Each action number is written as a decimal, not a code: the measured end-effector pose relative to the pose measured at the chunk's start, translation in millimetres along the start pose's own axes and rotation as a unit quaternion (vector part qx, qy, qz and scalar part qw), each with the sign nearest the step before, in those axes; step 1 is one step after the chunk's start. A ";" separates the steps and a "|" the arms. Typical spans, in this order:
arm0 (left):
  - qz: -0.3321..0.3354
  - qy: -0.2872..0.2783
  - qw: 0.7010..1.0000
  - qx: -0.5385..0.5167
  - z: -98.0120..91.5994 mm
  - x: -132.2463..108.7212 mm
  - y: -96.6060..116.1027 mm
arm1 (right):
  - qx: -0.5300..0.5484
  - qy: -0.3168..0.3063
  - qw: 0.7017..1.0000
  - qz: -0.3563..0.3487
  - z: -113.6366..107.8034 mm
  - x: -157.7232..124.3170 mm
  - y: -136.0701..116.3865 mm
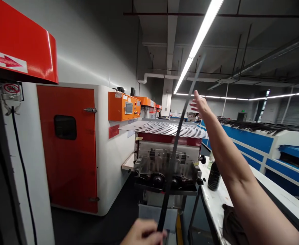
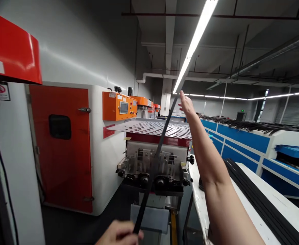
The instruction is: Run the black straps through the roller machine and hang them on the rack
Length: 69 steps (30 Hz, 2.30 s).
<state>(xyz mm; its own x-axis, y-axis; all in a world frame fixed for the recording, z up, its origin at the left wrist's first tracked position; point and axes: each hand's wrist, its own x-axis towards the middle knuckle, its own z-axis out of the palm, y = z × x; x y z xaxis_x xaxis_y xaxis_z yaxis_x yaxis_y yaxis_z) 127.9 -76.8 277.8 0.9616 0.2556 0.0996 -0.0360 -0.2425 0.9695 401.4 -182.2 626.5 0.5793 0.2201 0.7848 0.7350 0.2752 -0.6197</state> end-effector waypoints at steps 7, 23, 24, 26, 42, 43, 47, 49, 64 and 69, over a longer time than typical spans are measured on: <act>0.096 -0.026 0.991 -0.090 -23.9 62.6 80.6 | -0.030 -0.155 0.978 0.133 6.5 -187.3 62.6; 0.250 -0.134 0.958 -0.045 -91.2 154.7 241.2 | -0.006 -0.300 0.949 0.093 29.0 -228.7 34.9; 0.278 -0.126 0.951 -0.039 -95.2 160.3 263.0 | -0.021 -0.292 0.955 0.051 28.8 -208.0 28.3; 0.328 -0.103 0.939 -0.028 -100.0 169.1 299.7 | -0.056 -0.267 0.962 -0.026 30.1 -168.2 20.2; 0.381 0.009 0.924 0.035 -84.2 164.9 267.9 | -0.064 -0.260 0.959 -0.089 54.8 -139.0 73.3; 0.376 0.011 0.926 0.033 -84.6 165.2 263.3 | -0.064 -0.266 0.958 -0.085 56.5 -141.0 75.5; 0.371 0.007 0.928 0.033 -86.4 167.9 249.9 | -0.065 -0.279 0.955 -0.069 59.5 -146.8 85.3; 0.372 0.004 0.928 0.035 -86.0 169.1 246.8 | -0.072 -0.281 0.954 -0.069 58.0 -147.7 88.9; 0.316 0.045 0.940 0.119 -72.4 173.7 220.7 | -0.279 -0.240 0.921 -0.127 15.9 -165.2 88.3; 0.313 0.063 0.931 0.177 -66.1 179.7 195.4 | -0.196 -0.240 0.951 -0.023 -8.2 -219.8 87.1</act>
<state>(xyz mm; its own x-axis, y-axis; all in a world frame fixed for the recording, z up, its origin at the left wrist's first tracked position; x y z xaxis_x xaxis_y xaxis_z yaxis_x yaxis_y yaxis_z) 275.7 -16.4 500.0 0.7412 0.0630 0.6684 -0.4660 -0.6684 0.5798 341.0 -214.2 400.0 0.3861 0.6431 0.6613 0.8847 -0.0550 -0.4630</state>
